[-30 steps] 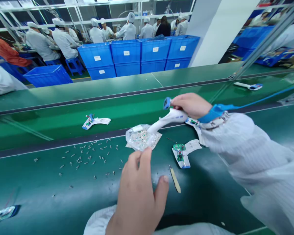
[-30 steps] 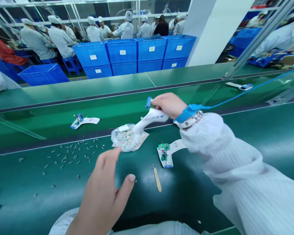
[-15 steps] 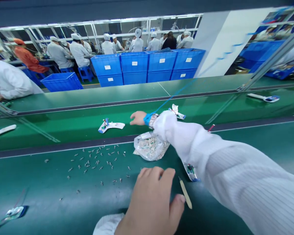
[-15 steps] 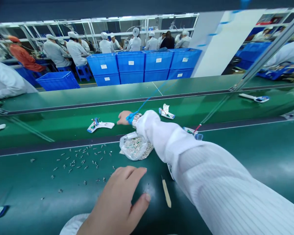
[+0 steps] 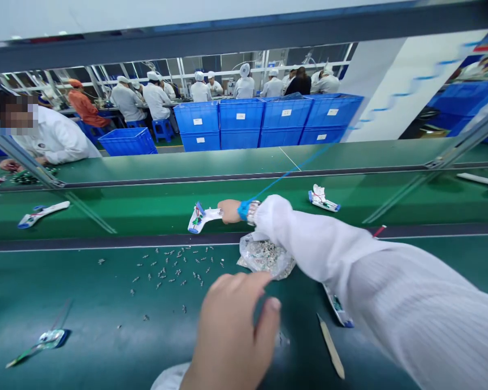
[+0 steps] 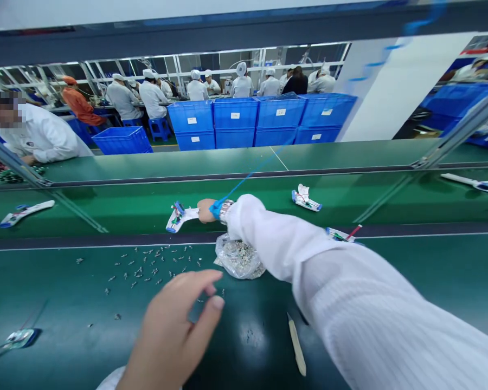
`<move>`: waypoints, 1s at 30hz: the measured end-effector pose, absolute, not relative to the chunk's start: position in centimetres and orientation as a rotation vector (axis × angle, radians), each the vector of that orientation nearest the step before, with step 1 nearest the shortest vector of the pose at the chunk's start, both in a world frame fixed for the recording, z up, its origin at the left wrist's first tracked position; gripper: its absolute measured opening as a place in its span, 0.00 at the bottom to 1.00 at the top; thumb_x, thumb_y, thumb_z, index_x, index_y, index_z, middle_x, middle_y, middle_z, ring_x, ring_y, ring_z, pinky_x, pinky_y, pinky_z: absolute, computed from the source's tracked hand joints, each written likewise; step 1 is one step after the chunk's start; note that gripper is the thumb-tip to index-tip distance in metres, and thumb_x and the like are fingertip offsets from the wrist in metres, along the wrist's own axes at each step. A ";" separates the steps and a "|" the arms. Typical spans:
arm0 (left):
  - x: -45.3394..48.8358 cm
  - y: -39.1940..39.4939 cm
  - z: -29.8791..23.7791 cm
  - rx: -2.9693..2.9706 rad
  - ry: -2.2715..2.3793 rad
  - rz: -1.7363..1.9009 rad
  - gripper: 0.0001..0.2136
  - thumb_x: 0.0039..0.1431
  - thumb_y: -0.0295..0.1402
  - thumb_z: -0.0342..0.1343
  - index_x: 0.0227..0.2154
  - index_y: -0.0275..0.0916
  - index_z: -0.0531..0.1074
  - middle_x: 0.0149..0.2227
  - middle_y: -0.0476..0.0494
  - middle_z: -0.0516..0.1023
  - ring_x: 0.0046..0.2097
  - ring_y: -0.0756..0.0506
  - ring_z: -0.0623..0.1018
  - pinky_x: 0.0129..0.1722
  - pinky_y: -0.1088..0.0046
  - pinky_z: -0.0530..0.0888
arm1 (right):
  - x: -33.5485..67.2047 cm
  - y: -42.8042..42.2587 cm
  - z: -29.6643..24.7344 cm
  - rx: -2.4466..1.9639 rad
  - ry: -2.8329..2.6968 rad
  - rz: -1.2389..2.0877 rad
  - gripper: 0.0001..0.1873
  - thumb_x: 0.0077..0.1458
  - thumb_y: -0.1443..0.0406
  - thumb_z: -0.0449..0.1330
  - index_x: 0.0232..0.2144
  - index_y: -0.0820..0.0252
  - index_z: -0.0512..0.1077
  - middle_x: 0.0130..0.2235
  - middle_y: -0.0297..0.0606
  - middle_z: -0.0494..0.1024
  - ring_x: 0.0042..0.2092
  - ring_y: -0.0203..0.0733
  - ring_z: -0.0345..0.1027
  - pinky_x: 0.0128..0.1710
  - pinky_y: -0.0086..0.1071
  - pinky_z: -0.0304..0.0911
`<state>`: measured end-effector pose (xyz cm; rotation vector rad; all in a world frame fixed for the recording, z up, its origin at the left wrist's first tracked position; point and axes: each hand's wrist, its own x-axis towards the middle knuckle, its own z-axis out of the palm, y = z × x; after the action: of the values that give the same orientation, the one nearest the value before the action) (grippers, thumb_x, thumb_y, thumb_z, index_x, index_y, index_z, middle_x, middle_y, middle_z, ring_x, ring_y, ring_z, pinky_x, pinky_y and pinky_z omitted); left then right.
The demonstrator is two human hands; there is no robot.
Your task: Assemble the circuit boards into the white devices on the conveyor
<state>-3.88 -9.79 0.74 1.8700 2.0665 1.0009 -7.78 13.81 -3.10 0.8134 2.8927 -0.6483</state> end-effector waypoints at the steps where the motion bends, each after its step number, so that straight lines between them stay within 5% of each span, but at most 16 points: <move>1: -4.5 -10.0 0.8 1.793 2.181 1.119 0.11 0.60 0.32 0.46 0.40 0.42 0.72 0.31 0.48 0.78 0.32 0.45 0.76 0.33 0.67 0.73 | -6.6 13.8 -2.3 0.737 2.864 -0.580 0.15 0.60 0.60 0.56 0.46 0.64 0.69 0.45 0.41 0.72 0.43 0.40 0.69 0.42 0.38 0.68; 6: -7.0 -10.1 0.7 1.400 2.652 1.444 0.10 0.58 0.37 0.51 0.38 0.41 0.74 0.39 0.44 0.77 0.41 0.45 0.76 0.39 0.70 0.71 | 1.0 12.1 2.7 0.407 2.779 -0.398 0.11 0.46 0.70 0.62 0.36 0.64 0.72 0.35 0.38 0.74 0.36 0.40 0.66 0.31 0.30 0.55; 10: -7.1 -9.5 0.7 1.357 2.260 1.203 0.15 0.59 0.44 0.48 0.42 0.44 0.75 0.44 0.44 0.77 0.43 0.44 0.76 0.38 0.70 0.71 | 5.1 9.3 6.2 0.144 2.655 -0.315 0.11 0.43 0.74 0.60 0.33 0.60 0.74 0.32 0.35 0.75 0.31 0.37 0.62 0.27 0.29 0.47; 20: -5.9 -8.8 1.7 1.446 1.359 0.464 0.14 0.58 0.40 0.49 0.24 0.38 0.72 0.22 0.51 0.68 0.25 0.51 0.65 0.24 0.75 0.60 | 7.6 5.6 7.9 0.045 2.420 -0.465 0.16 0.35 0.84 0.61 0.21 0.60 0.75 0.17 0.25 0.65 0.22 0.31 0.50 0.26 0.30 0.42; 26: -5.0 -7.8 0.2 1.166 1.032 0.444 0.07 0.49 0.32 0.61 0.23 0.37 0.68 0.19 0.55 0.66 0.22 0.54 0.63 0.21 0.80 0.60 | 7.8 5.8 7.6 0.023 2.347 -0.675 0.17 0.31 0.87 0.61 0.17 0.62 0.74 0.14 0.21 0.60 0.21 0.28 0.48 0.24 0.28 0.42; 30: -5.2 -7.9 -0.2 1.046 0.931 0.618 0.11 0.45 0.36 0.65 0.26 0.36 0.70 0.21 0.52 0.70 0.23 0.54 0.67 0.23 0.80 0.64 | 8.1 6.6 6.6 -0.001 2.267 -0.912 0.18 0.29 0.86 0.62 0.20 0.63 0.76 0.15 0.19 0.67 0.20 0.27 0.57 0.22 0.24 0.50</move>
<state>-5.23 -7.93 -0.22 1.0464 0.9306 0.6181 8.14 6.56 6.62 -0.0011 2.2671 -0.9117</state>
